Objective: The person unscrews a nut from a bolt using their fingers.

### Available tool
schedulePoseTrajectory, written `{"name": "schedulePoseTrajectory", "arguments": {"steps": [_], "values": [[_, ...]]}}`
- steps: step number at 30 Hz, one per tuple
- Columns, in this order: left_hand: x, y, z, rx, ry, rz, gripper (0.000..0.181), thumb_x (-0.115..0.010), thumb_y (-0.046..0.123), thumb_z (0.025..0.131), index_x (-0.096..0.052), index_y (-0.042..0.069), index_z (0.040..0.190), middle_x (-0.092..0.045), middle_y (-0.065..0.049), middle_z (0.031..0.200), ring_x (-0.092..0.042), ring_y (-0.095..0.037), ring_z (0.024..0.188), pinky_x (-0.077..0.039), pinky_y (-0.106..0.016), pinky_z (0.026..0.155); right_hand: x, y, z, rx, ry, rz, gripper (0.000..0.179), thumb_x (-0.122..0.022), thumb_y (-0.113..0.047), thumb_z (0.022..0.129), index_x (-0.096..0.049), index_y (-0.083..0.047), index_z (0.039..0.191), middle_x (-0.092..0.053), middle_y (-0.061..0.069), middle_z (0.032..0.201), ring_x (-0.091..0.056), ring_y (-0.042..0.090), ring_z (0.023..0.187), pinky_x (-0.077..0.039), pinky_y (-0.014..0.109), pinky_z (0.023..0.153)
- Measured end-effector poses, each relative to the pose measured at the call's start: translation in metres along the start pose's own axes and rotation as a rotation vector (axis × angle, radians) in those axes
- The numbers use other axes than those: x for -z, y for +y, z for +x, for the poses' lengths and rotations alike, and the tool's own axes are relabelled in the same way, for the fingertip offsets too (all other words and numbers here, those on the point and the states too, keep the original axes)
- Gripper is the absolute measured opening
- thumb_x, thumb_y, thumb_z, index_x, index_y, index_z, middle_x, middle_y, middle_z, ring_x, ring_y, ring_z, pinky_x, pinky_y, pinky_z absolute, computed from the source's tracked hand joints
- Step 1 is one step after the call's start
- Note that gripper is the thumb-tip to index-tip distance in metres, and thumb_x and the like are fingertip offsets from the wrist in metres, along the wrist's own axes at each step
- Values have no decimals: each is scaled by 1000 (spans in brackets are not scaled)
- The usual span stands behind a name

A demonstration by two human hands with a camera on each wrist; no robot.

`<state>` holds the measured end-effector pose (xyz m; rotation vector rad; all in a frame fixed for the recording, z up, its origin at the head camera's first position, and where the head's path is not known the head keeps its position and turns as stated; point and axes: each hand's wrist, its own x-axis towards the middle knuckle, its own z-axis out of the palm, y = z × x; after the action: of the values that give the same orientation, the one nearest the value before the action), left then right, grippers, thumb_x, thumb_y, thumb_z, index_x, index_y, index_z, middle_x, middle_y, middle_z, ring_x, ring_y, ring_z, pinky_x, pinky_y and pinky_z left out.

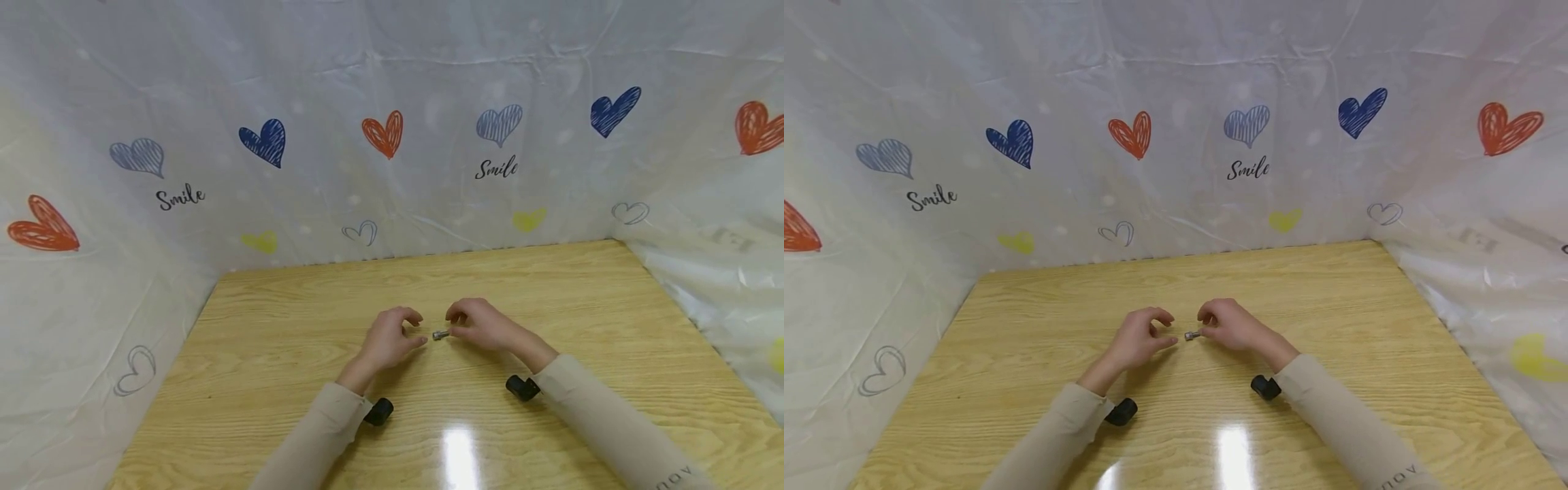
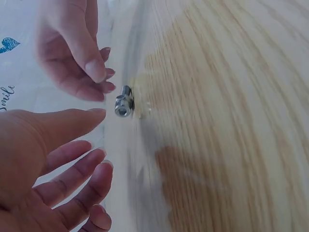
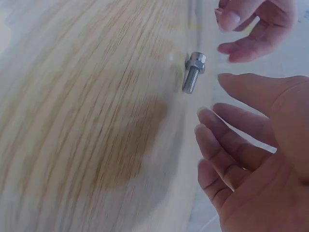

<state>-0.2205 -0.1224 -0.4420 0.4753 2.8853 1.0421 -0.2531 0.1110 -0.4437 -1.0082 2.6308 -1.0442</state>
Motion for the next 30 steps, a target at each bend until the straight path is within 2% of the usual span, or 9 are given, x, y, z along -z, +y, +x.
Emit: {"name": "schedulePoseTrajectory", "arguments": {"steps": [5, 14, 20, 25, 30], "values": [[-8, 2, 5, -12, -2, -11, 18, -80, 12, 90, -76, 6, 107, -74, -4, 102, -67, -22, 87, -55, -38, 78, -2, -2, 7, -14, -20, -29, 19, -74, -5, 93, -72, 2, 110, -71, 10, 103, -63, 19, 89, -53, 34, 80], [-21, 1, 10, -7, -7, -39, 5, -80, 8, 89, -79, 9, 94, -74, -1, 94, -67, -17, 85, -55, -36, 76, -8, 3, 14, 52, -39, -70, 6, -76, -3, 91, -75, -3, 97, -71, 4, 92, -60, 13, 80, -51, 29, 73], [-24, 1, 11, -8, -7, -29, 3, -79, 10, 91, -80, 10, 93, -75, 0, 95, -67, -20, 92, -54, -40, 80, -10, 7, 14, 57, -96, -72, 4, -74, -8, 96, -74, -5, 94, -69, -2, 90, -58, 9, 81, -50, 28, 76], [-23, 1, 11, -26, -25, -38, 4, -76, 9, 93, -79, 10, 95, -74, -1, 95, -66, -20, 92, -54, -40, 81, -7, 9, 12, 68, -160, -77, 6, -68, -10, 100, -72, -8, 96, -67, -3, 92, -58, 8, 83, -51, 29, 78], [-21, -2, 9, -65, -53, -102, 5, -74, 11, 96, -79, 10, 98, -74, -1, 97, -66, -16, 88, -54, -35, 80, -3, 9, 8, 99, -177, -36, 9, -64, -12, 103, -71, -7, 100, -68, -2, 95, -59, 8, 83, -52, 29, 78]]}}
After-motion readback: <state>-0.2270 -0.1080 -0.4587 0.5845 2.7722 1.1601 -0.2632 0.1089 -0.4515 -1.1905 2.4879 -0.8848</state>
